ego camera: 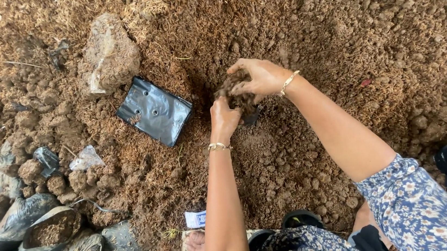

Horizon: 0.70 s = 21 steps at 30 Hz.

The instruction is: The person fills small black plastic bags with soil by hand from a large pile, using their fingers to pack the dirt inside each bag.

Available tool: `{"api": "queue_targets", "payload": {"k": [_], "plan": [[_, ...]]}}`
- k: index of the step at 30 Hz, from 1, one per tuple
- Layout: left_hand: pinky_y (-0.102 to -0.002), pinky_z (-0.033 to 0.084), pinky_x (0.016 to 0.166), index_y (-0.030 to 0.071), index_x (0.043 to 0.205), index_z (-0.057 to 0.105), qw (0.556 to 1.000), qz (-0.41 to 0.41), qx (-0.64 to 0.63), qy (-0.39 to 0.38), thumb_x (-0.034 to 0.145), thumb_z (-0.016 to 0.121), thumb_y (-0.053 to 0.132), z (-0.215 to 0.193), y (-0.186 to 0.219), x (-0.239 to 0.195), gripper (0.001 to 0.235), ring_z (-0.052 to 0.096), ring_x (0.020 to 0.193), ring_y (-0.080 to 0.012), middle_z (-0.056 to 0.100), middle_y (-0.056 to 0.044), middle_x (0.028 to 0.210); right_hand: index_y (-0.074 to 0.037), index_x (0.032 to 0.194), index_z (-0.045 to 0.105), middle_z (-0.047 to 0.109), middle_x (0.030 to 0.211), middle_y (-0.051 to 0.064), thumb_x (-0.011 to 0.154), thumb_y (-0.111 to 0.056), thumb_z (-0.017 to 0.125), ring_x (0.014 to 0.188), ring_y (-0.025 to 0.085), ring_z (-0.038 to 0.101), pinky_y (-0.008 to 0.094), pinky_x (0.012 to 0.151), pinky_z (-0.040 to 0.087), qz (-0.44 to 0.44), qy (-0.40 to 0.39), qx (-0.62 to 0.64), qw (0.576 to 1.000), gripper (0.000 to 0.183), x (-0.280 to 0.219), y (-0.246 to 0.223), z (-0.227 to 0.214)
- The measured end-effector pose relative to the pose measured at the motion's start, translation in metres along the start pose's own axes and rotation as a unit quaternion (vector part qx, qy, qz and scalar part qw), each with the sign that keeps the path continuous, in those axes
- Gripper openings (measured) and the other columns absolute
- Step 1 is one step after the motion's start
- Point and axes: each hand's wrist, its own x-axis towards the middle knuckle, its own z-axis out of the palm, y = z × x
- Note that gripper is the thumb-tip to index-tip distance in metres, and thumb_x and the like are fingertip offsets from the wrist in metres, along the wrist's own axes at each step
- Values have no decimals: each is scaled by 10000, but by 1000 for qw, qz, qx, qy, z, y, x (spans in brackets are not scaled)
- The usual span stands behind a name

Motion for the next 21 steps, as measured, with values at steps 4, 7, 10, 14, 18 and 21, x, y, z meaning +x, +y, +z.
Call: {"api": "queue_targets", "payload": {"k": [4,7,10,14,18,21], "plan": [[-450,617,659,-210,1397,459,1000,9,-5,5,855,597,-26,-14,37,-31,589,730,560,-256,654,-377,1143,-62,1383,546,629,1141,211,910,-171,756,635,241,708,304,537,635,87,-28,-2,996,529,11,8,1],[-424,627,616,-182,1360,511,1000,10,-9,1,850,591,-23,-12,41,-31,540,735,605,-303,645,-381,1150,-95,1410,558,649,1152,144,816,-304,845,829,282,672,378,694,609,108,-53,-80,990,692,59,69,25],[-415,633,554,-164,1338,550,1000,9,-7,5,855,572,-24,-8,30,-24,503,729,622,-321,649,-375,1125,-60,1389,613,619,1372,211,812,-241,777,1171,405,650,501,951,577,72,-56,-169,981,627,82,88,44],[-572,590,820,-159,1291,597,998,40,56,10,830,589,-28,-13,53,-46,479,701,982,-501,668,-373,1114,11,1202,722,712,1149,275,793,-93,741,1041,434,707,558,836,608,50,-19,-274,960,422,114,109,89],[-481,598,634,-101,1088,693,998,36,43,38,795,595,3,-13,36,-27,326,735,609,-356,716,-270,771,38,1144,740,739,1030,245,808,-36,735,870,396,749,520,738,620,41,2,-296,954,344,86,79,67],[-441,598,572,-116,1135,665,999,28,22,41,786,590,-18,-13,31,-26,370,717,526,-289,714,-245,774,28,1338,604,706,1022,250,924,-80,725,601,204,711,326,611,641,53,-21,-155,986,444,21,15,23]]}}
